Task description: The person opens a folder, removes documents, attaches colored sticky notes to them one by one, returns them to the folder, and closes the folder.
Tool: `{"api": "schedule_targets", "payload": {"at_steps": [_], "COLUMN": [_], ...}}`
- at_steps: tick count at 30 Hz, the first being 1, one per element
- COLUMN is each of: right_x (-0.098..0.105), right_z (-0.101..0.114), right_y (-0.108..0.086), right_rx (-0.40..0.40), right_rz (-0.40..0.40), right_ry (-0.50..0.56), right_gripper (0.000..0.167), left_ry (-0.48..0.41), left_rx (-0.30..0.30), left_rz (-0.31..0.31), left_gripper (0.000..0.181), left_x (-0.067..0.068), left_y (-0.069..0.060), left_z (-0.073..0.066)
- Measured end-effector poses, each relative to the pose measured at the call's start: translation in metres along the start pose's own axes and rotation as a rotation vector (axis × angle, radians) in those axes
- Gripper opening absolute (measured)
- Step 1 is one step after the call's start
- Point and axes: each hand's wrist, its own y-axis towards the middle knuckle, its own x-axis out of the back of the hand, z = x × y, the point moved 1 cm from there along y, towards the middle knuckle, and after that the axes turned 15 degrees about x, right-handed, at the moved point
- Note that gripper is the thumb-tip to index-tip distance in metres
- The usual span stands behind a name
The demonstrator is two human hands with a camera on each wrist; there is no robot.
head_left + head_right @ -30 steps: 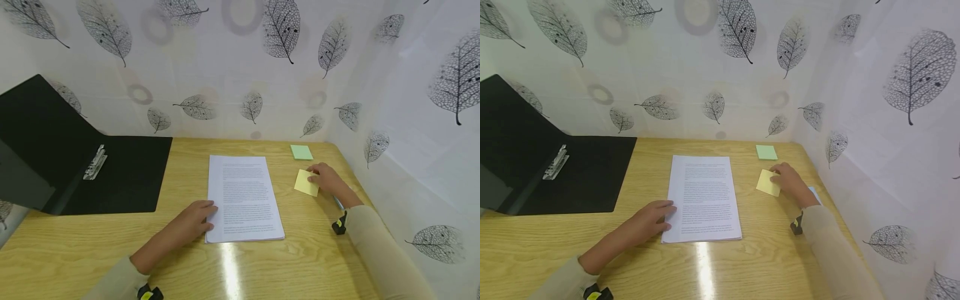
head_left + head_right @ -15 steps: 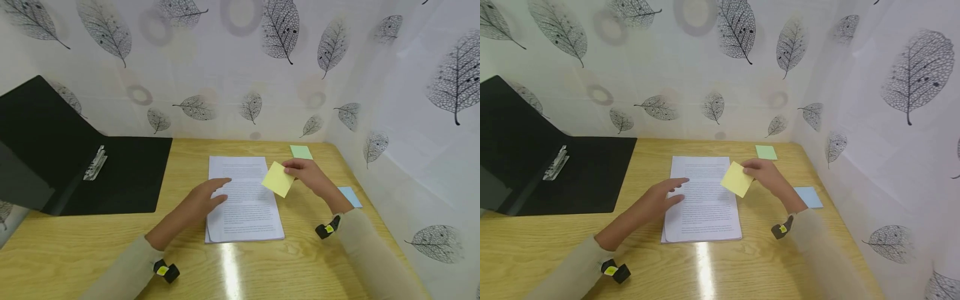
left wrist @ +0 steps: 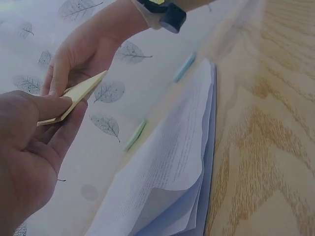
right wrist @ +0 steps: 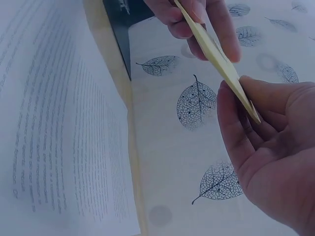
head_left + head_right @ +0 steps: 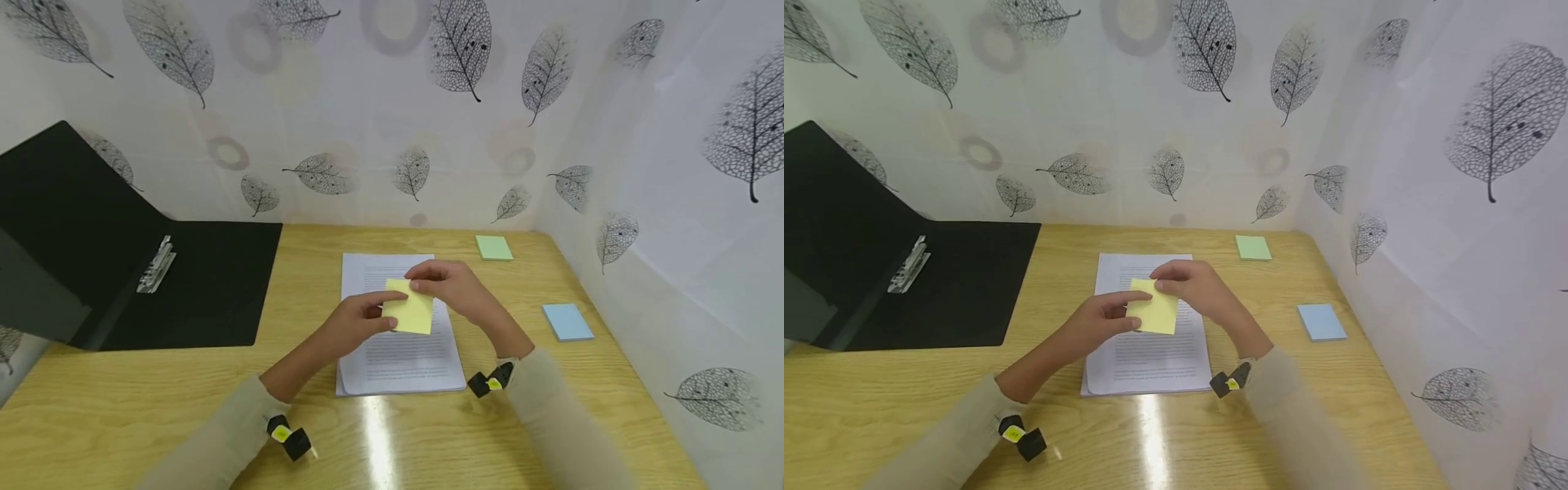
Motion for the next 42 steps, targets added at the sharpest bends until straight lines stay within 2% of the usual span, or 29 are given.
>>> {"api": "schedule_targets", "payload": {"at_steps": [6, 11, 14, 16, 19, 22, 30, 33, 37, 42], "right_x": [-0.005, -0.005, -0.004, -0.003, -0.003, -0.004, -0.009, -0.012, -0.015, -0.015], "right_z": [0.000, 0.003, 0.005, 0.007, 0.011, 0.012, 0.009, 0.009, 0.007, 0.003], "right_y": [-0.002, -0.006, -0.009, -0.013, -0.018, -0.021, -0.017, -0.016, -0.015, -0.016], "right_rx": [0.024, 0.087, 0.181, 0.262, 0.388, 0.486, 0.718, 0.781, 0.785, 0.653], "right_rz": [-0.056, -0.070, -0.064, -0.032, 0.030, 0.057, -0.009, -0.050, -0.124, -0.201], "right_ry": [0.001, -0.068, -0.137, -0.210, -0.309, -0.373, -0.436, -0.451, -0.424, -0.309], "right_gripper": [0.028, 0.030, 0.029, 0.031, 0.037, 0.036, 0.035, 0.033, 0.028, 0.022], "left_ry": [-0.058, -0.052, -0.042, -0.042, -0.061, -0.092, -0.109, -0.132, -0.214, -0.330], "left_rx": [0.018, 0.010, -0.009, -0.029, -0.044, -0.053, -0.044, -0.050, -0.054, -0.045], "left_rz": [-0.056, -0.137, -0.181, -0.200, -0.209, -0.203, -0.181, -0.151, -0.076, -0.018], "left_gripper": [0.041, 0.037, 0.037, 0.038, 0.038, 0.039, 0.040, 0.046, 0.059, 0.063], "left_x": [0.004, 0.009, 0.012, 0.014, 0.017, 0.020, 0.022, 0.022, 0.024, 0.028], "left_y": [0.003, 0.003, 0.002, 0.002, 0.002, 0.001, -0.005, -0.004, -0.002, -0.002], "left_z": [0.001, 0.000, -0.001, -0.001, -0.001, -0.002, -0.008, -0.008, -0.006, -0.003]}}
